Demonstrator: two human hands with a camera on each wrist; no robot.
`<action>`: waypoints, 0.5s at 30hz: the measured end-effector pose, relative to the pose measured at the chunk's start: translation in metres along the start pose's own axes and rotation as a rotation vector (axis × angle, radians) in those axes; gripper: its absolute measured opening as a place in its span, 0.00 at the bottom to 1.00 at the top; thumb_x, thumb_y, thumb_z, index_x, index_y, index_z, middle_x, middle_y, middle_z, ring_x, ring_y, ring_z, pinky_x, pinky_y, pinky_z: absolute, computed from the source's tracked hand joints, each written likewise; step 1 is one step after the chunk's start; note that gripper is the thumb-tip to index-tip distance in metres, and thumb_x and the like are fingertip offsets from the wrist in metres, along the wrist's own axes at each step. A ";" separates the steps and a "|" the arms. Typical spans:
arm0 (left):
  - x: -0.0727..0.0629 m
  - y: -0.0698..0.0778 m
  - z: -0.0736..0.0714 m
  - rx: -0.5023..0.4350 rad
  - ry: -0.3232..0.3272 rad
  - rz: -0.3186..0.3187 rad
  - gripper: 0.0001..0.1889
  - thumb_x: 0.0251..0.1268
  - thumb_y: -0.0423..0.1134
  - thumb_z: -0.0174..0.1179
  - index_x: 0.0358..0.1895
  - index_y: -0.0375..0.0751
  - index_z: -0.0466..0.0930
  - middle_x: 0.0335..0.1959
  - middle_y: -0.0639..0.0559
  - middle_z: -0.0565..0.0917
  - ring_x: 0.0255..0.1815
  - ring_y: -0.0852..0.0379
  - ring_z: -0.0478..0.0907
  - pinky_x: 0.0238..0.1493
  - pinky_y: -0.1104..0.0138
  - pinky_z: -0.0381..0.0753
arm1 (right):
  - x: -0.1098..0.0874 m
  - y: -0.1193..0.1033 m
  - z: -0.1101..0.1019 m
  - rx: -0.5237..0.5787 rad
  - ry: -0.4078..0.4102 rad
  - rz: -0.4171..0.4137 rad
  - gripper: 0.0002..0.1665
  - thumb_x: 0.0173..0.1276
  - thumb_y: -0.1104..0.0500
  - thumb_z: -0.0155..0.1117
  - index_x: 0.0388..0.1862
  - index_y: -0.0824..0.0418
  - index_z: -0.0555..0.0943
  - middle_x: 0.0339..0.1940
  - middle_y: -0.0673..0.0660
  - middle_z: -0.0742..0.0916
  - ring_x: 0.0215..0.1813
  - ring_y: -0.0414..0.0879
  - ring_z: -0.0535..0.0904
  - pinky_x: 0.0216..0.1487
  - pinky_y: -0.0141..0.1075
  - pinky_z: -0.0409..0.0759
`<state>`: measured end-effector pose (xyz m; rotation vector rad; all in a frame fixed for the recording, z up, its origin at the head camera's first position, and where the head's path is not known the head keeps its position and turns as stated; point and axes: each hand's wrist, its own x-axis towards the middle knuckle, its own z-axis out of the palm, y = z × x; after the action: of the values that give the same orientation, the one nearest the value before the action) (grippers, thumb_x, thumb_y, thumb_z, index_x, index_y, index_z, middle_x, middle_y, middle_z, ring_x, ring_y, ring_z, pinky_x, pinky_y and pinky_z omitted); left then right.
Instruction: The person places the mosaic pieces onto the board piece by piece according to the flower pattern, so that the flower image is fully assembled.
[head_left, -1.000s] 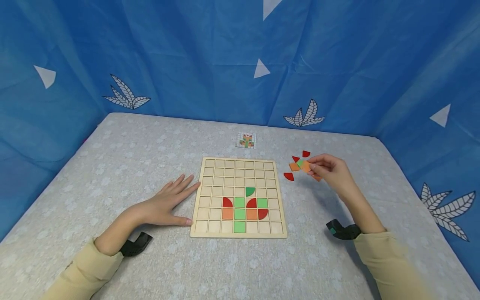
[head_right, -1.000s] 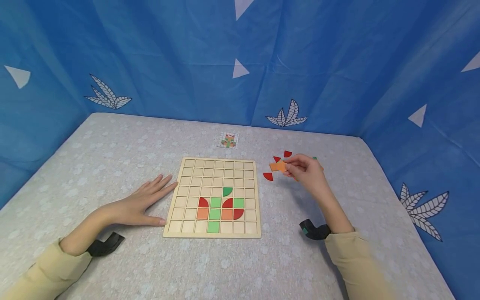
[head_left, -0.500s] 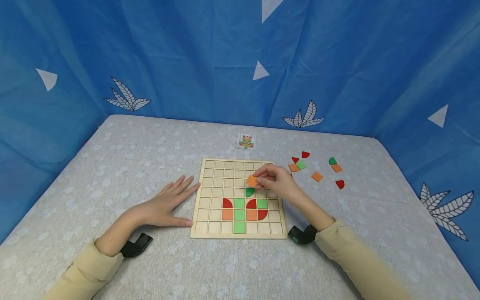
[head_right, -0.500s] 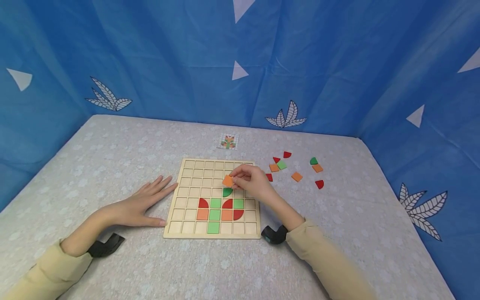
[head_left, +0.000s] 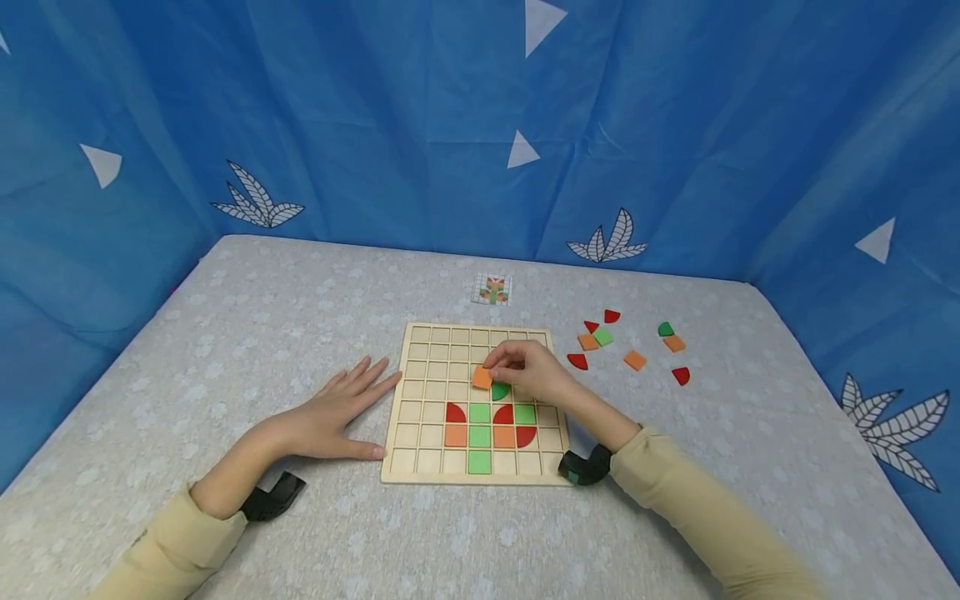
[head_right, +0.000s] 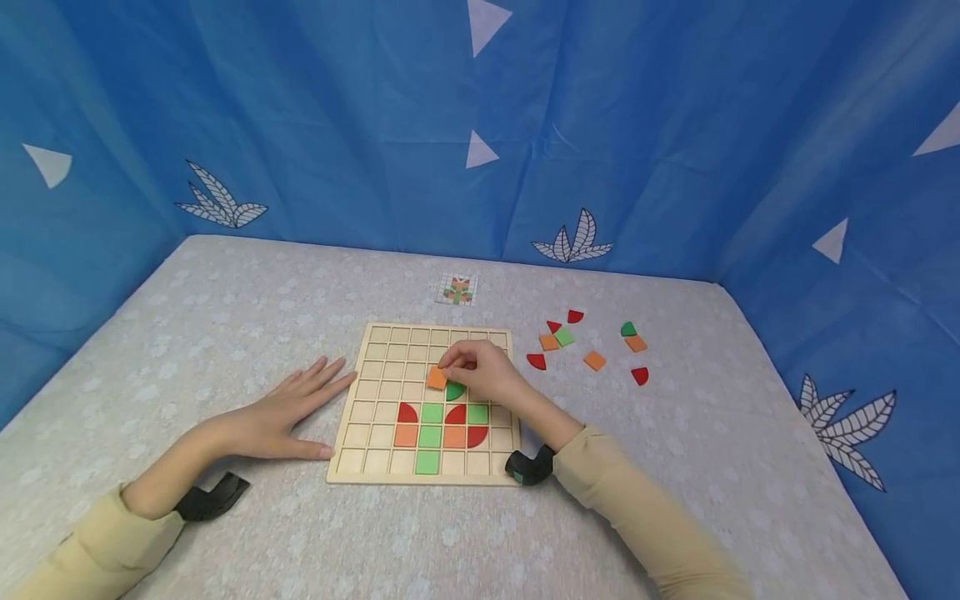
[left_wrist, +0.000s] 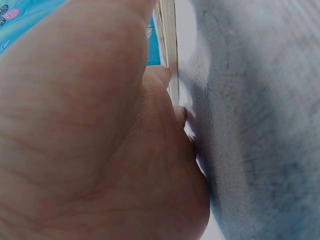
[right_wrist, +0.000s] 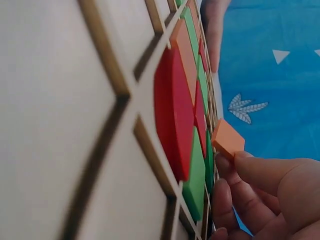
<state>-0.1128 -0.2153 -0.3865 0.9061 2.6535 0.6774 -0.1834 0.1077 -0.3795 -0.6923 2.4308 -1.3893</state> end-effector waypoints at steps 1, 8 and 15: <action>0.000 0.000 0.000 0.000 0.000 -0.002 0.53 0.51 0.66 0.61 0.75 0.43 0.46 0.74 0.40 0.41 0.73 0.41 0.31 0.65 0.44 0.35 | 0.000 0.000 0.001 -0.010 -0.001 -0.003 0.03 0.65 0.66 0.63 0.36 0.62 0.83 0.28 0.50 0.83 0.32 0.45 0.77 0.36 0.37 0.74; 0.000 0.001 0.000 -0.017 0.005 0.009 0.52 0.53 0.66 0.60 0.75 0.42 0.47 0.74 0.39 0.42 0.72 0.39 0.32 0.65 0.42 0.35 | -0.004 -0.001 0.009 -0.076 0.006 -0.018 0.02 0.63 0.63 0.66 0.34 0.59 0.85 0.26 0.47 0.83 0.29 0.43 0.76 0.32 0.35 0.73; 0.000 0.001 -0.002 -0.017 0.009 0.023 0.52 0.54 0.65 0.60 0.74 0.41 0.47 0.74 0.38 0.42 0.72 0.38 0.32 0.64 0.41 0.36 | -0.005 0.001 0.008 -0.077 0.037 -0.015 0.02 0.63 0.64 0.65 0.33 0.60 0.84 0.26 0.48 0.83 0.29 0.45 0.76 0.32 0.36 0.75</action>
<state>-0.1128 -0.2155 -0.3840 0.9326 2.6449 0.7096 -0.1755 0.1050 -0.3851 -0.7102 2.5238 -1.3318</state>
